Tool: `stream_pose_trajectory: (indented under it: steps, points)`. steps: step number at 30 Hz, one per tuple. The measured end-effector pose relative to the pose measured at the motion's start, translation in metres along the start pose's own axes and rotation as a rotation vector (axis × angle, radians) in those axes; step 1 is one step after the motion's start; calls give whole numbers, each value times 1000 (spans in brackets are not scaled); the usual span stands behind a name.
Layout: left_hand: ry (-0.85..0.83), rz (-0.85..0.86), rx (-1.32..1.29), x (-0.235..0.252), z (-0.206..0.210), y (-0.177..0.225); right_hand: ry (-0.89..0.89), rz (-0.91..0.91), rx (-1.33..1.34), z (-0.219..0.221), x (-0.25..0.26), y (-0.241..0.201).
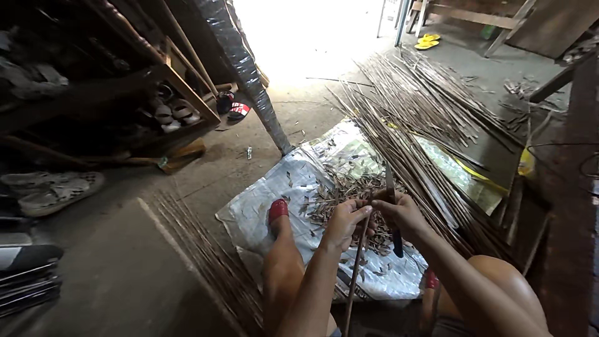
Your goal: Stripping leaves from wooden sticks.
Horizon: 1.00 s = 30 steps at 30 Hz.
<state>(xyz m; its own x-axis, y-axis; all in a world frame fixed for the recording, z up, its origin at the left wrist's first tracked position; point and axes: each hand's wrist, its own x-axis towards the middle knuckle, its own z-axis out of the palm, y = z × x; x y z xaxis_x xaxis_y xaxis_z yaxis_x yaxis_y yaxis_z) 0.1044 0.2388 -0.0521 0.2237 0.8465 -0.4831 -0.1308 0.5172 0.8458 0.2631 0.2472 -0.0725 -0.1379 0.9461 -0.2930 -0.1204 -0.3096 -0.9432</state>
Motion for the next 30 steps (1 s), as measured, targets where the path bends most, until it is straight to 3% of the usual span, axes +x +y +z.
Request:
stream_pose_trajectory:
  steps: [9, 15, 19, 24, 30]
  points:
    - [-57, 22, 17, 3, -6, -1, -181, 98, 66, -3, 4, 2]
    - [-134, -13, 45, 1, -10, 1, -121, 63, -9, -3, 7, 2]
    - [-54, 20, 36, 4, -7, -4, -94, 67, -24, -3, 9, 4]
    - [28, 55, 22, 8, -9, -3, -318, 100, 114, -9, 8, 16]
    - [125, 68, 36, 7, -12, 3, -353, 105, 105, 1, -1, 16]
